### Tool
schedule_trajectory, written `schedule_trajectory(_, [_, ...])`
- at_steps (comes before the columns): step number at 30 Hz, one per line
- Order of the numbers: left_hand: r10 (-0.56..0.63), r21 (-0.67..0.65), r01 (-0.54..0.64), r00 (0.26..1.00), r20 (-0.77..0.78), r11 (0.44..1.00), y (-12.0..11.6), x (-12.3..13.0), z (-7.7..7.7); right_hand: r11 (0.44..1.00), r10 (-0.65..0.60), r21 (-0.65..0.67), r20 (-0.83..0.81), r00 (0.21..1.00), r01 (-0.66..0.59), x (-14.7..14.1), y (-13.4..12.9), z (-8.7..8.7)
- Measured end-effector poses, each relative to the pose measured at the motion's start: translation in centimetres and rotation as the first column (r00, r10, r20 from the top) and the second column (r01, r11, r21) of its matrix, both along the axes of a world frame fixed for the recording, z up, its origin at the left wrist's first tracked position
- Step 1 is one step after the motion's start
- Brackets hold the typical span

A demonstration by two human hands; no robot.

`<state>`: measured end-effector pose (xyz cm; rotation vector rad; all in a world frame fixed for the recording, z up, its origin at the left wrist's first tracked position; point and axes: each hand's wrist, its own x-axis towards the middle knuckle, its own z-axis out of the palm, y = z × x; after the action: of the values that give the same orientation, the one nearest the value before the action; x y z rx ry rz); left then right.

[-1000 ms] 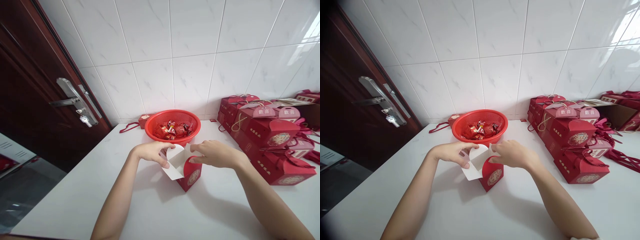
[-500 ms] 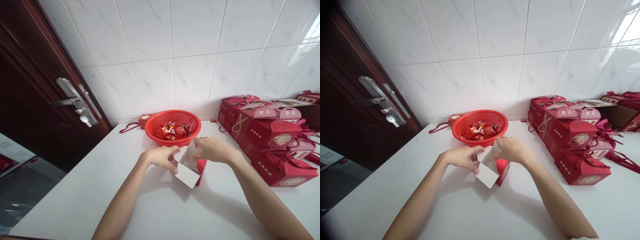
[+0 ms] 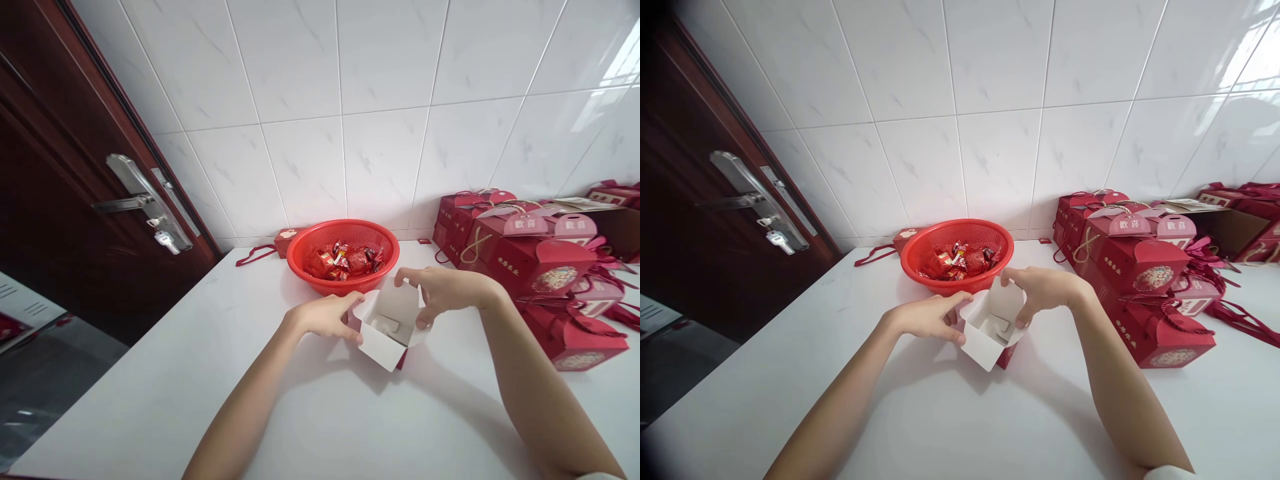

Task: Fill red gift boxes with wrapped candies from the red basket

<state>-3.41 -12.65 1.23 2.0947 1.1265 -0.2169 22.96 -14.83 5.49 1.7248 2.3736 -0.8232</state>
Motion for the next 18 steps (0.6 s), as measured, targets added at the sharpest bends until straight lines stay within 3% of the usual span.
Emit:
schedule_trajectory(9, [-0.018,0.009,0.019,1.0,-0.019,1.0,-0.1,0.2,0.1,0.993,0.077,-0.08,-0.168,0.983,-0.091,0.4,0.8,0.1])
schedule_trajectory(18, [-0.021,0.006,0.021,1.0,-0.007,1.0,0.1,0.1,-0.3,0.987,-0.032,-0.162,-0.098,0.995,0.016,1.5,2.4,-1.9])
